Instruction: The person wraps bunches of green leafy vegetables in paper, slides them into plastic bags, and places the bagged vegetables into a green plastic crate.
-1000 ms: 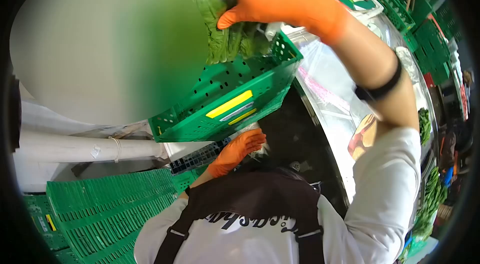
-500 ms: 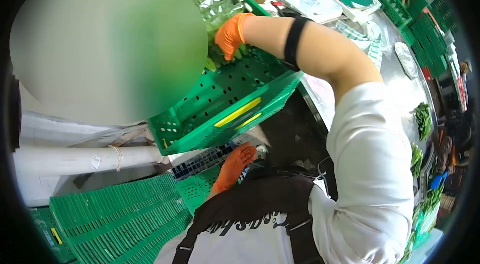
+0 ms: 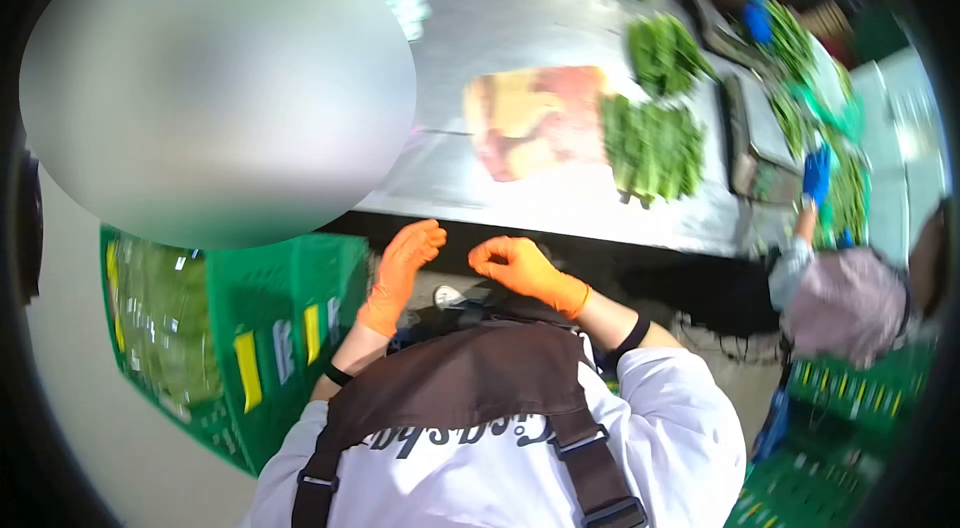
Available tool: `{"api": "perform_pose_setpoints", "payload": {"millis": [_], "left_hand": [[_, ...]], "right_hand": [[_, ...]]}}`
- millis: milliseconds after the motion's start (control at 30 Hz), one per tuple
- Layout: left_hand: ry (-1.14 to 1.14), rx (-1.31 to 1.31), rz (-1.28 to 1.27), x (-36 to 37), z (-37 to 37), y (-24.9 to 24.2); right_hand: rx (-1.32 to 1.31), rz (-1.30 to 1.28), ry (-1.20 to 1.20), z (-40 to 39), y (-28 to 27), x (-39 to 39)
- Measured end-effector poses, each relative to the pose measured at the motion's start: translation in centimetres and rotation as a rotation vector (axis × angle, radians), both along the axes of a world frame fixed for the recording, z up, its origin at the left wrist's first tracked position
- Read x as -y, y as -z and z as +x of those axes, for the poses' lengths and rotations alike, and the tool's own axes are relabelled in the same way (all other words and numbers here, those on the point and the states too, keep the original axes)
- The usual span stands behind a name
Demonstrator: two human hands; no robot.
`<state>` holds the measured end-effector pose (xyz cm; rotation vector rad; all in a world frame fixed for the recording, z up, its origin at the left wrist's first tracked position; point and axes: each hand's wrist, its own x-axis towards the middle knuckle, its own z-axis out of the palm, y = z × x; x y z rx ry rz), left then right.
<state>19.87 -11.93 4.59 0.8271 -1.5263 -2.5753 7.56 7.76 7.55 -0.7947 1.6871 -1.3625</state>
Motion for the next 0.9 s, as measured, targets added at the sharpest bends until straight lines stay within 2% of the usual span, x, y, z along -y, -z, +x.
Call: {"api": "perform_pose_setpoints", "payload": {"millis": [33,67,100,167,200,233,267,300,367,400,467,500,567,600,667,700,733,767,800,833,900], "left_hand": [[0.064,0.01,-0.139,-1.1,-3.1,-0.2],[0.114,-0.114,-0.284,-2.7,-6.3,1.7],[0.153,-0.111,-0.279,-4.2,-9.4,1.4],[0.336,-0.252,-1.021,-6.7,-14.9,0.3],[0.358,-0.253,-1.019,-7.6,-17.1,0.8],[0.413,-0.199,-1.368,-8.3,-19.2,1.9],[0.459,-0.141,-1.716,-8.9,-20.6,2.7],[0.476,-0.14,-1.716,-8.6,-21.0,3.7],[0.701,-0.091,-1.75,-6.4,-20.7,5.2],[0.715,-0.087,-1.754,-5.6,-20.4,5.0],[0.771,0.0,-1.688,-4.4,-19.5,4.3],[0.777,0.012,-1.689,-4.2,-19.4,3.9],[0.777,0.091,-1.759,-4.1,-19.5,3.2],[0.638,0.035,-1.714,-5.3,-20.3,3.1],[0.54,0.169,-1.002,-9.7,-23.1,3.1],[0.564,0.235,-0.657,-12.4,-25.1,2.4],[0.575,0.289,-0.309,-15.2,-26.9,1.8],[0.478,0.302,-0.227,-18.1,-28.0,2.9],[0.383,0.316,-0.143,-20.3,-28.8,3.8],[0.382,0.316,-0.139,-21.5,-29.5,4.0],[0.419,0.076,-0.118,-22.8,-30.6,3.9]], "right_hand": [[0.066,0.06,0.084,-0.7,0.5,-3.5],[0.058,0.038,0.224,-1.3,1.3,-6.9],[0.095,0.074,0.373,-2.3,0.8,-9.6],[0.02,0.117,0.566,-5.3,0.9,-15.0],[-0.018,0.208,0.686,-7.2,0.1,-17.2],[-0.052,0.3,0.799,-9.6,-0.2,-19.4],[-0.236,0.298,0.865,-12.0,0.2,-21.9],[-0.421,0.296,0.924,-14.5,0.9,-24.3],[-0.293,0.157,1.05,-20.0,3.7,-29.1],[-0.279,0.163,1.059,-22.3,4.9,-31.0],[-0.256,0.215,1.017,-26.0,6.0,-33.1],[-0.137,0.276,0.959,-27.6,5.2,-33.3],[-0.052,0.272,0.9,-30.0,5.4,-33.5],[0.002,0.268,0.863,-31.2,6.1,-33.9],[-0.006,0.314,0.881,-32.0,7.1,-32.2],[-0.031,0.364,0.904,-32.1,7.4,-30.8],[0.048,0.238,0.89,-31.1,8.2,-28.9],[0.123,0.113,0.873,-29.4,8.8,-26.7],[-0.066,0.142,0.832,-27.6,8.4,-24.9],[-0.254,0.171,0.786,-25.8,8.0,-23.3],[0.124,0.021,0.836,-23.1,6.8,-21.0]]}}
